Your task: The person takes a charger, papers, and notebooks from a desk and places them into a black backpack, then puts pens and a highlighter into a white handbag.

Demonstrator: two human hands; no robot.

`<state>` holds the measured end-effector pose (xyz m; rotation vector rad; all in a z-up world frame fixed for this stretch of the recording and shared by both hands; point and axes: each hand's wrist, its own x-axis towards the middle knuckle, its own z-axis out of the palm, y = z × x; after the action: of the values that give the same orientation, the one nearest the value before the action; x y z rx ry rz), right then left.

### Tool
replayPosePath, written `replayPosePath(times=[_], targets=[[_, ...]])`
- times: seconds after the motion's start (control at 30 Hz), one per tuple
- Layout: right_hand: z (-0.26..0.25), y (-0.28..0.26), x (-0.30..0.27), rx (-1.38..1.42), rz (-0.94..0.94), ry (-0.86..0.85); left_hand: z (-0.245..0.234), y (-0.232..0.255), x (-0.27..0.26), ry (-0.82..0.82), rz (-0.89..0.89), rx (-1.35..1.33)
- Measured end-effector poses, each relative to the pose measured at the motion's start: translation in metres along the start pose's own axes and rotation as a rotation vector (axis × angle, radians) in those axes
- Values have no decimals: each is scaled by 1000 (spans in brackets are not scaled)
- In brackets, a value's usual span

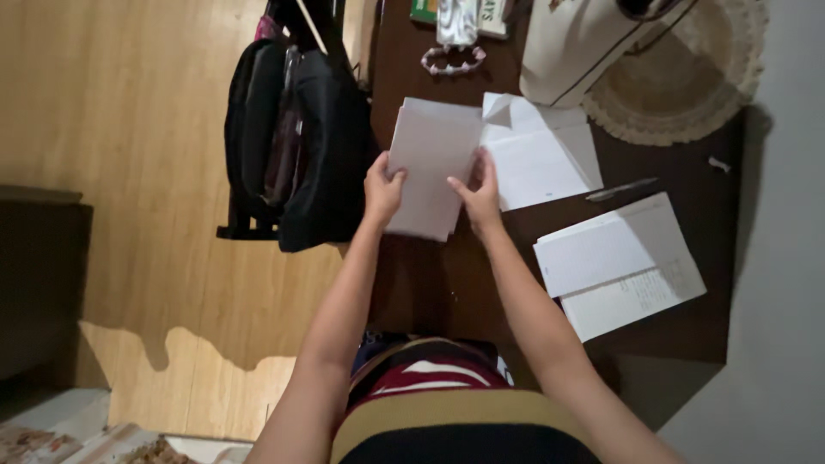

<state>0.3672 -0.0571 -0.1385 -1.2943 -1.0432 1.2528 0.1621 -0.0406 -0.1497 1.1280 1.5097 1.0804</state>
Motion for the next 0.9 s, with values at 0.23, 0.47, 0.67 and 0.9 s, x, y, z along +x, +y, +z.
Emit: replayPosePath(times=[0.23,0.47,0.67,0.9], targets=[[-25,-52,7,-94,-197,-139,2,27,16,-214,204,-275],[-27,-1,14,-85,-192,-251,-2,3,10,-229,150,-259],[-14,-82,2,-321,-675,-31,-1,-6,17,-200,107,-205],[39,-154,-26,-1400,-668,-133,-2,-10,15,-221,96,-127]])
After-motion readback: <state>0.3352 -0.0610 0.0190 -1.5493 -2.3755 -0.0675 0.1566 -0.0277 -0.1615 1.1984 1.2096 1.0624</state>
